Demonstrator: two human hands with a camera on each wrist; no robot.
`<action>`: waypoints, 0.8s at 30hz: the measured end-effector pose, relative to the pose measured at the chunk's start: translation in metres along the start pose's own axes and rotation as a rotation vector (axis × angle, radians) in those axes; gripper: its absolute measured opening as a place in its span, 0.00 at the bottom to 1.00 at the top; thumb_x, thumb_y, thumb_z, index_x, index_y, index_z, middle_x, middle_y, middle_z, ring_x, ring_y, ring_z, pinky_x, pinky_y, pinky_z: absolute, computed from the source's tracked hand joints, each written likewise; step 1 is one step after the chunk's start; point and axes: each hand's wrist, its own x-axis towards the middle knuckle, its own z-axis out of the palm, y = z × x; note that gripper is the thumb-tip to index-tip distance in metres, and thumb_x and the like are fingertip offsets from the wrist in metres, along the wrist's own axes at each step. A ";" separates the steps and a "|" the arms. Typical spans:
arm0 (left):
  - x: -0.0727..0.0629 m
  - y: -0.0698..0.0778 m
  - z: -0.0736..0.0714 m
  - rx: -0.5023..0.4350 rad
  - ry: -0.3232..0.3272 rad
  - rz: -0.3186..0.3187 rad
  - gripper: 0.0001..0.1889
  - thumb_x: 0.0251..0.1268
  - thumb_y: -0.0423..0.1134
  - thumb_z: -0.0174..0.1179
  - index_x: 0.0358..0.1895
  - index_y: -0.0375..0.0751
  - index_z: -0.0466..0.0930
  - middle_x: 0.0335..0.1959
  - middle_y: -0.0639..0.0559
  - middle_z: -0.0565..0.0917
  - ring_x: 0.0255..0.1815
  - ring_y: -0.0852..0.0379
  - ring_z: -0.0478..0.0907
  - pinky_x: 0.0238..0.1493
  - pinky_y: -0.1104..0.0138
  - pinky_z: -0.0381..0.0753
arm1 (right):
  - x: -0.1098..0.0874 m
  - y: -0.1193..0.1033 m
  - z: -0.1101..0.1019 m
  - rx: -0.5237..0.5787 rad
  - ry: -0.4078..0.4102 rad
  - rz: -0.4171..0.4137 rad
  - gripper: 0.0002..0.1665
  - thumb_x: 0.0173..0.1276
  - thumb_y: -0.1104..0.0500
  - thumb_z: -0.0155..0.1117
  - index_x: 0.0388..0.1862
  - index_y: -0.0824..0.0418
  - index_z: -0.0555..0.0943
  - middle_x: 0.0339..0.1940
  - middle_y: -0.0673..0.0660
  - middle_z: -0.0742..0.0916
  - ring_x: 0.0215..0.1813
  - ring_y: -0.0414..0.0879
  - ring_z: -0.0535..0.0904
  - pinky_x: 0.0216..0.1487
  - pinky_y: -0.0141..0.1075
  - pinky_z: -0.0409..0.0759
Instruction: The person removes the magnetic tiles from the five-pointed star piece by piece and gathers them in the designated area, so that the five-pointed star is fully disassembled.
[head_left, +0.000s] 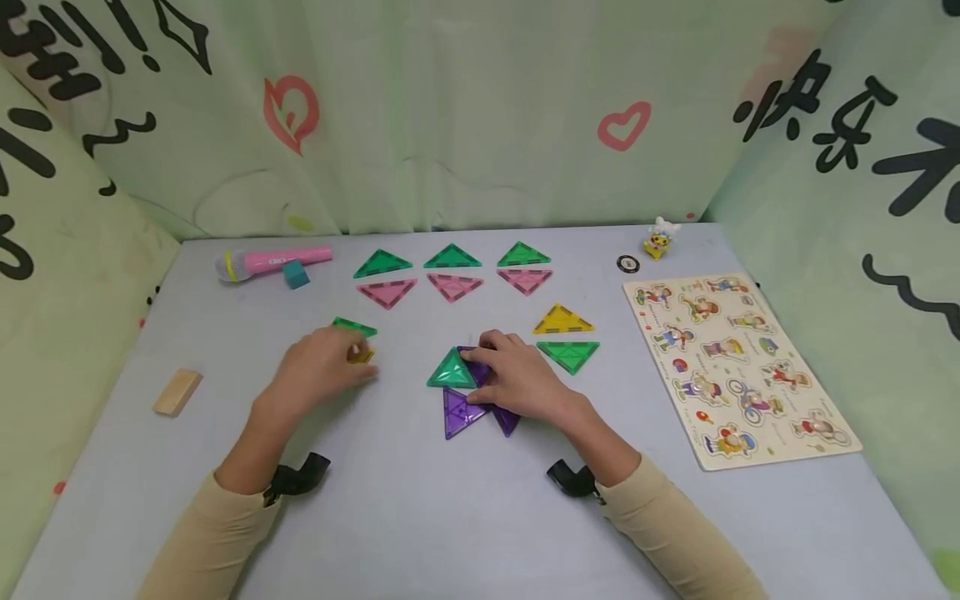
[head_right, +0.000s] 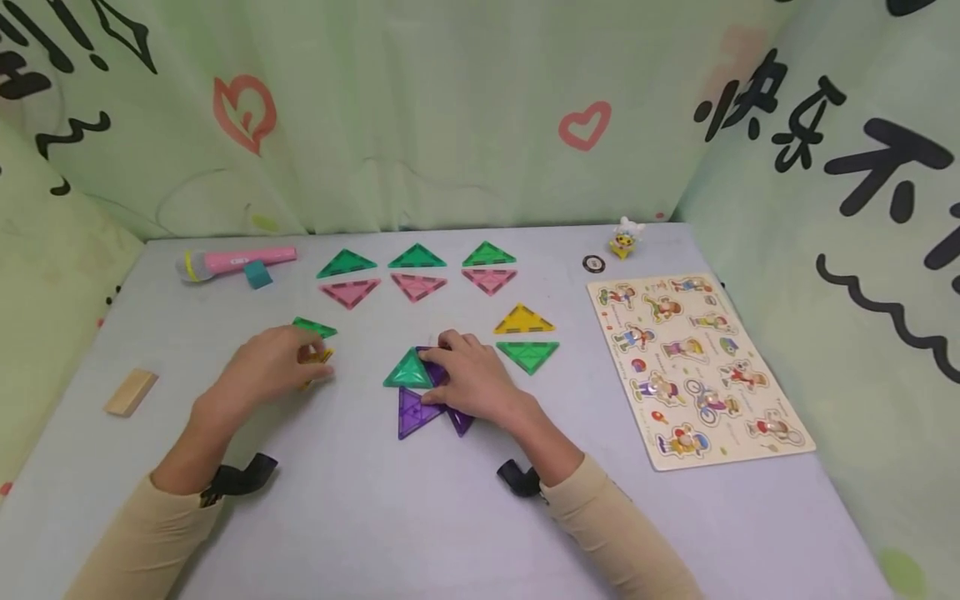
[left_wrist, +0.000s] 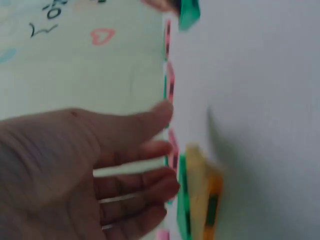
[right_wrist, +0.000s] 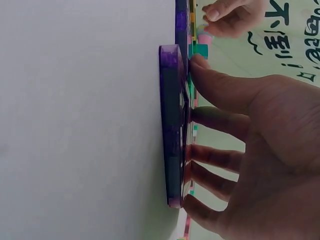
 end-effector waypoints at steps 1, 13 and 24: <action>0.003 0.006 0.005 -0.024 -0.016 0.040 0.15 0.60 0.47 0.70 0.43 0.42 0.84 0.34 0.49 0.83 0.35 0.53 0.77 0.34 0.61 0.78 | 0.000 0.000 0.000 0.004 -0.001 -0.005 0.36 0.62 0.45 0.72 0.69 0.48 0.76 0.65 0.57 0.76 0.63 0.53 0.72 0.59 0.48 0.74; 0.033 0.063 0.045 -0.052 -0.156 0.182 0.33 0.59 0.58 0.68 0.67 0.50 0.76 0.43 0.53 0.75 0.38 0.57 0.72 0.39 0.66 0.74 | 0.003 0.005 -0.003 0.082 -0.020 -0.102 0.27 0.67 0.59 0.68 0.66 0.52 0.79 0.64 0.57 0.77 0.62 0.53 0.71 0.63 0.47 0.74; 0.027 0.074 0.052 -0.064 -0.106 0.124 0.30 0.55 0.52 0.73 0.60 0.45 0.78 0.39 0.52 0.75 0.36 0.55 0.71 0.37 0.66 0.71 | 0.005 0.003 0.001 0.152 -0.004 -0.056 0.28 0.63 0.61 0.72 0.63 0.57 0.80 0.59 0.57 0.79 0.59 0.53 0.73 0.61 0.46 0.76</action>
